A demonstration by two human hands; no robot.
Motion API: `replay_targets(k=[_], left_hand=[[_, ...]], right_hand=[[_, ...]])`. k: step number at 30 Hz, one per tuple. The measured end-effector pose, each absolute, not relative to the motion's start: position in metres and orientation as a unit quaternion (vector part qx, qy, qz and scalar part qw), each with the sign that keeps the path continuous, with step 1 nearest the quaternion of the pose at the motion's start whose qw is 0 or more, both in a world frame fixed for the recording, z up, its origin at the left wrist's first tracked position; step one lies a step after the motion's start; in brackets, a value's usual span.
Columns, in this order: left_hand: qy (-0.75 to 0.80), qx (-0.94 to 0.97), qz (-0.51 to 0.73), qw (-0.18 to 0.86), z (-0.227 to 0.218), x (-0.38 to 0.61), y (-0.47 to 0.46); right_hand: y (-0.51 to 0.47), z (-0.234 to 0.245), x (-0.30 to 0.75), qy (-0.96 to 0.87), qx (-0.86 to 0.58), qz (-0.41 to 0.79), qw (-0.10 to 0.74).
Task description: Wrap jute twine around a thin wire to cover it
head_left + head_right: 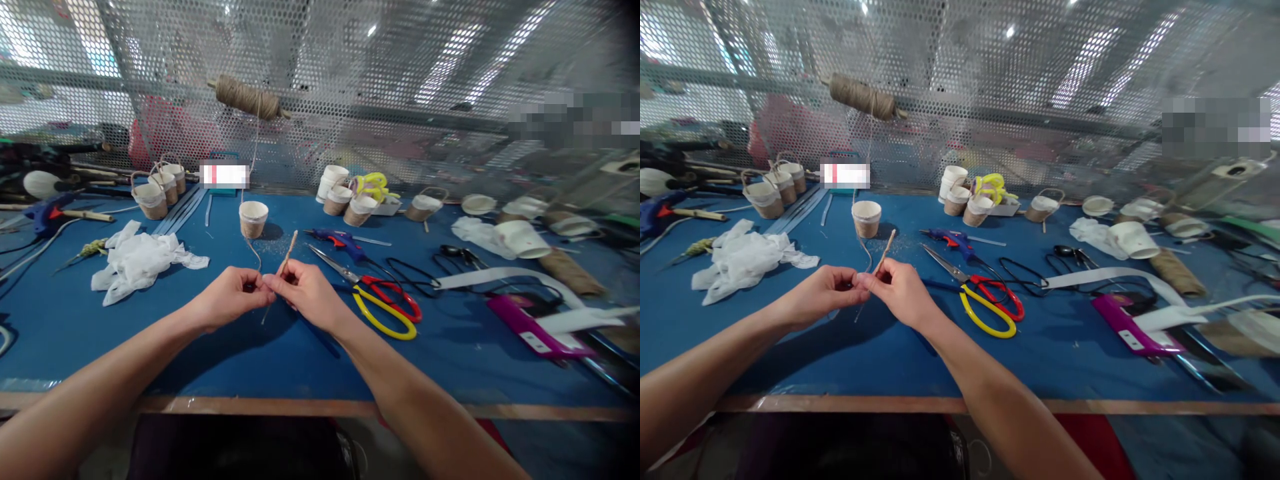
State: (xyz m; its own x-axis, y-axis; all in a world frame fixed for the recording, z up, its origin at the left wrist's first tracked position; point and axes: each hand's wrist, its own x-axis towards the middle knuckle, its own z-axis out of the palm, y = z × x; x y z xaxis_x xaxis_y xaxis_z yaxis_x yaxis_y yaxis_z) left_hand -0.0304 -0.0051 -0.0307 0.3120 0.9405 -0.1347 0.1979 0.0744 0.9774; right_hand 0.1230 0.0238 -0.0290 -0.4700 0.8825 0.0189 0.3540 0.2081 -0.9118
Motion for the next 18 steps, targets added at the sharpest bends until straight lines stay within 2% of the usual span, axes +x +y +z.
replay_targets(k=[4, 6, 18], left_hand=[[0.462, 0.542, 0.327, 0.621, -0.0284, -0.0307, -0.0054], [0.458, 0.534, 0.328, 0.63, -0.0273, -0.0316, -0.0053], [0.472, 0.61, 0.311, 0.555, -0.0287, -0.0369, -0.004]], right_hand=[[0.0246, -0.0283, 0.1242, -0.68, -0.342, 0.579, 0.293], [0.0253, -0.0276, 0.1257, -0.674, -0.336, 0.592, 0.286], [0.0241, -0.0236, 0.1255, -0.724, -0.419, 0.483, 0.259]])
